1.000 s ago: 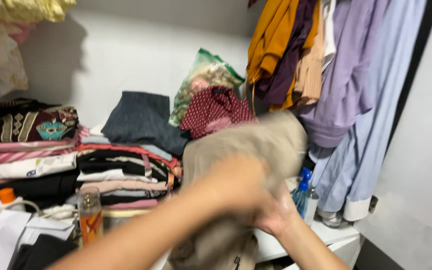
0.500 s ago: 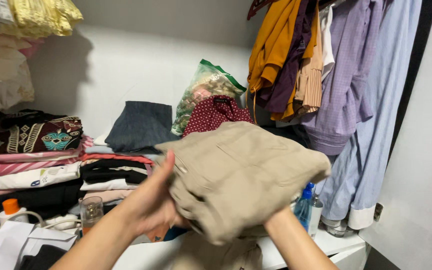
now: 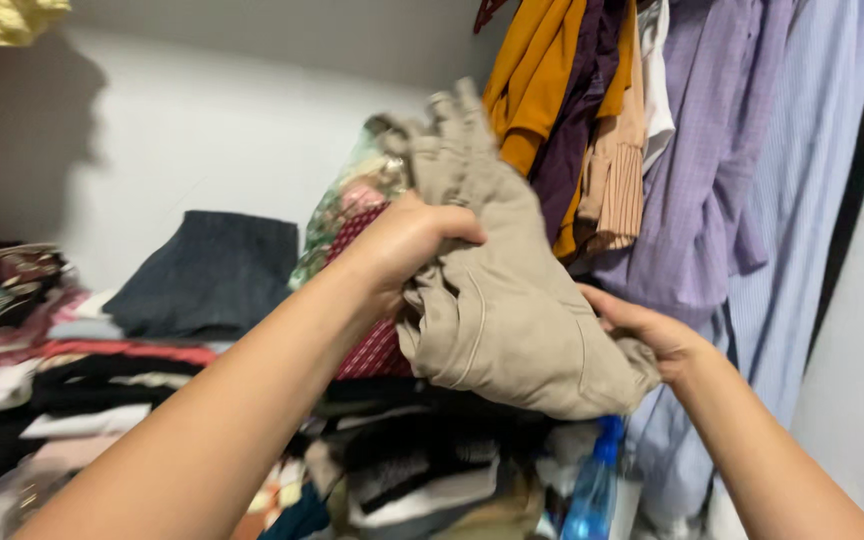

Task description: The person folds various garments by hand and stacks them on a white shelf. They repeatedly reach into a laundry basket, pull out items such as shirts, pants, and a patterned top, fold them, and place them on the shelf. A plastic bag containing clothes is also moved and set aside.

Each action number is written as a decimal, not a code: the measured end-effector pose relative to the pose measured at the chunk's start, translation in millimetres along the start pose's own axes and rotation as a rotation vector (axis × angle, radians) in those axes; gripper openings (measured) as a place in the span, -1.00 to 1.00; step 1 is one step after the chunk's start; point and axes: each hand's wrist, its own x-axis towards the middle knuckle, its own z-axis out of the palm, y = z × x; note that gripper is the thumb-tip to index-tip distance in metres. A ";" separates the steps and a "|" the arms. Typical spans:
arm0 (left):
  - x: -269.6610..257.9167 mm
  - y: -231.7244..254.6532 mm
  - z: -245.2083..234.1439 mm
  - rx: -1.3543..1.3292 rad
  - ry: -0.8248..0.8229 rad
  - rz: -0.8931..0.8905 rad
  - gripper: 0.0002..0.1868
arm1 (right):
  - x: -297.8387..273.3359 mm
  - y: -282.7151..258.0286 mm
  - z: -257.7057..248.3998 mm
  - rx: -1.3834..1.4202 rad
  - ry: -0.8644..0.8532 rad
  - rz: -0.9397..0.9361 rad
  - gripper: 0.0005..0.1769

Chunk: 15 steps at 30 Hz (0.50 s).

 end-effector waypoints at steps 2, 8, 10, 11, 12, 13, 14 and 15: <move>46.6 -9.3 8.3 0.055 -0.033 0.066 -0.38 | 43.1 -2.5 -26.8 -0.051 0.055 0.028 -0.25; 181.1 -113.4 18.5 -0.024 0.050 -0.011 -0.36 | 130.2 1.5 -154.3 -0.354 0.566 -0.083 -0.49; 214.5 -171.9 18.7 -0.171 0.117 -0.163 -0.41 | 143.9 8.3 -206.9 -0.600 0.738 -0.171 -0.52; 229.3 -201.5 17.2 -0.288 0.132 -0.257 -0.43 | 146.7 8.1 -236.1 -0.713 0.822 -0.169 -0.52; 247.9 -228.0 14.2 -0.320 0.150 -0.266 -0.44 | 153.7 7.5 -264.9 -0.822 0.904 -0.173 -0.52; 266.6 -253.5 11.1 -0.353 0.168 -0.276 -0.45 | 162.0 8.8 -290.6 -0.786 0.830 -0.285 -0.51; 287.8 -274.8 6.4 -0.387 0.177 -0.283 -0.46 | 167.5 8.8 -312.1 -0.752 0.762 -0.399 -0.49; 311.5 -292.6 -0.7 -0.271 0.213 -0.283 -0.46 | 173.4 8.7 -330.5 -0.716 0.692 -0.511 -0.47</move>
